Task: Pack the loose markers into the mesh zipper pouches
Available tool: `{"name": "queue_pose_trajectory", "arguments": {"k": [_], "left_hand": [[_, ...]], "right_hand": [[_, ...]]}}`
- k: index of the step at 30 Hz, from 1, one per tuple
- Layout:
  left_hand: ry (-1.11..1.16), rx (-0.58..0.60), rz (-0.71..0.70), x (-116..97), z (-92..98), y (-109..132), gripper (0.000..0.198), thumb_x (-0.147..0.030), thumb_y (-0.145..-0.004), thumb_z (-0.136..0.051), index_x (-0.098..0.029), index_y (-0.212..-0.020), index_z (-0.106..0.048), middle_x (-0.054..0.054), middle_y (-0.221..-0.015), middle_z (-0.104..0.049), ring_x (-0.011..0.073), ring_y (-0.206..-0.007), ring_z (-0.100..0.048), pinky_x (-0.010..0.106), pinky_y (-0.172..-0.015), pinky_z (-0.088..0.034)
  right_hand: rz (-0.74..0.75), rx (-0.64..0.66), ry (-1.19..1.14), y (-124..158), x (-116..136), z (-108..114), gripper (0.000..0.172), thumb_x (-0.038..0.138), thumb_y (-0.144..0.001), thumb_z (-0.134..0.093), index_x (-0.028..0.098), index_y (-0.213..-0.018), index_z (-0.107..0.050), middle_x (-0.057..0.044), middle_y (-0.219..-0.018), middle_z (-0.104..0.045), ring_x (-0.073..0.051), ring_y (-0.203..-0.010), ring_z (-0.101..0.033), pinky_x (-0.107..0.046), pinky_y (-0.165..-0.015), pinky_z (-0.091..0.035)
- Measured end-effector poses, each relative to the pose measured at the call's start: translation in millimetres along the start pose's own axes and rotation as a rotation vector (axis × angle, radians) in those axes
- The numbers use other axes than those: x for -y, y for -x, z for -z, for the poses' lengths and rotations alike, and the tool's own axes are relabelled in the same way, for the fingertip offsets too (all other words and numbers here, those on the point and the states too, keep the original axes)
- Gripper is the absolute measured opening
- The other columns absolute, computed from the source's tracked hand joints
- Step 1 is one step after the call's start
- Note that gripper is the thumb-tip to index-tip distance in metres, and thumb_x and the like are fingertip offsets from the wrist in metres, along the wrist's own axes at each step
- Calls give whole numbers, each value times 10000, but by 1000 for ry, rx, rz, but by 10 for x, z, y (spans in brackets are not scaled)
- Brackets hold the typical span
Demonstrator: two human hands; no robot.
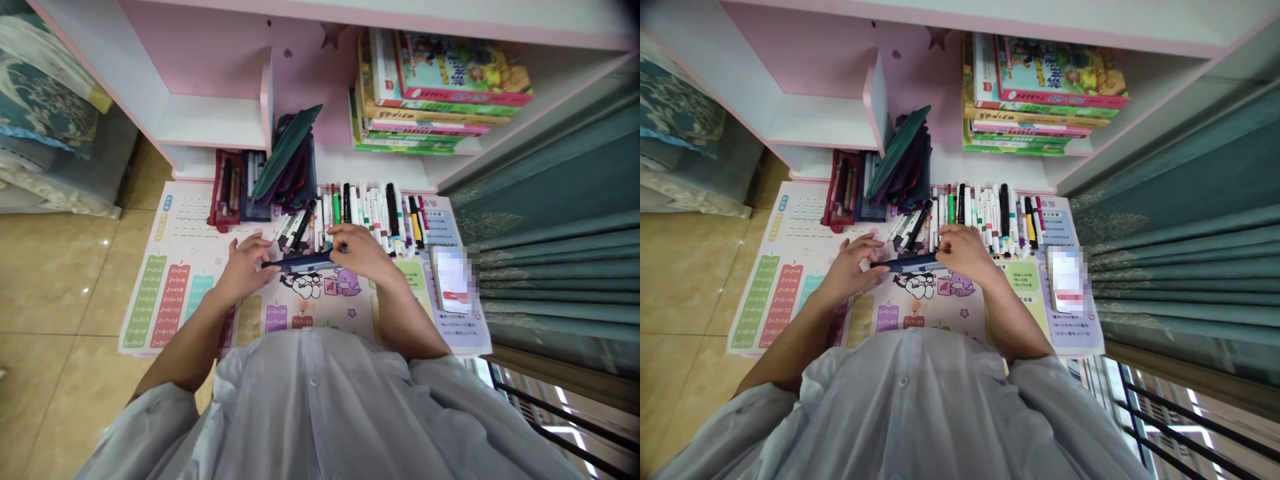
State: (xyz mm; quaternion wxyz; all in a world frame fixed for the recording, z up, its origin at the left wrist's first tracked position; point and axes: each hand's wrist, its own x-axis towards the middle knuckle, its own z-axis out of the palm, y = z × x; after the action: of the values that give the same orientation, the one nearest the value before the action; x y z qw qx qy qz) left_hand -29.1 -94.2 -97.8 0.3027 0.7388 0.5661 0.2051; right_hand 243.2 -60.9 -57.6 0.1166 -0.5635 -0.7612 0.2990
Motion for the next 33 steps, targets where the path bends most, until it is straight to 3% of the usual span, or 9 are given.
{"name": "queue_pose_trajectory", "arguments": {"k": [12,18,25,33], "left_hand": [[-1,0,2,17,-5,-6,261,-412,-782,-666,-210,-710,-517,90,-1267,-654,334,-1397,-435,641,-1160,-146],[-7,-2,11,-6,1,-4,255,-397,-774,-672,-206,-704,-518,91,-1270,-651,333,-1395,-439,639,-1160,-152],[5,-4,6,8,2,-3,254,-394,-775,-677,-209,-709,-517,94,-1271,-653,332,-1396,-436,655,-1156,-144],[4,-11,1,13,0,-5,245,-384,-781,-667,-208,-710,-510,99,-1268,-657,322,-1391,-446,652,-1154,-135]], "right_hand": [[-68,4,22,16,9,76,234,160,-715,-559,212,-516,-448,-57,-1163,-689,-307,-1166,-609,-620,-1061,-378],[-93,1,16,27,10,113,231,159,-712,-552,215,-514,-447,-57,-1074,-706,-301,-1132,-622,-555,-1015,-419],[-121,-5,46,30,13,155,250,150,-724,-560,215,-511,-446,-42,-1083,-714,-285,-1128,-629,-608,-1114,-323],[-120,-14,39,35,-63,159,236,157,-720,-564,219,-512,-470,-40,-1060,-726,-284,-1131,-632,-587,-1071,-391]]}}
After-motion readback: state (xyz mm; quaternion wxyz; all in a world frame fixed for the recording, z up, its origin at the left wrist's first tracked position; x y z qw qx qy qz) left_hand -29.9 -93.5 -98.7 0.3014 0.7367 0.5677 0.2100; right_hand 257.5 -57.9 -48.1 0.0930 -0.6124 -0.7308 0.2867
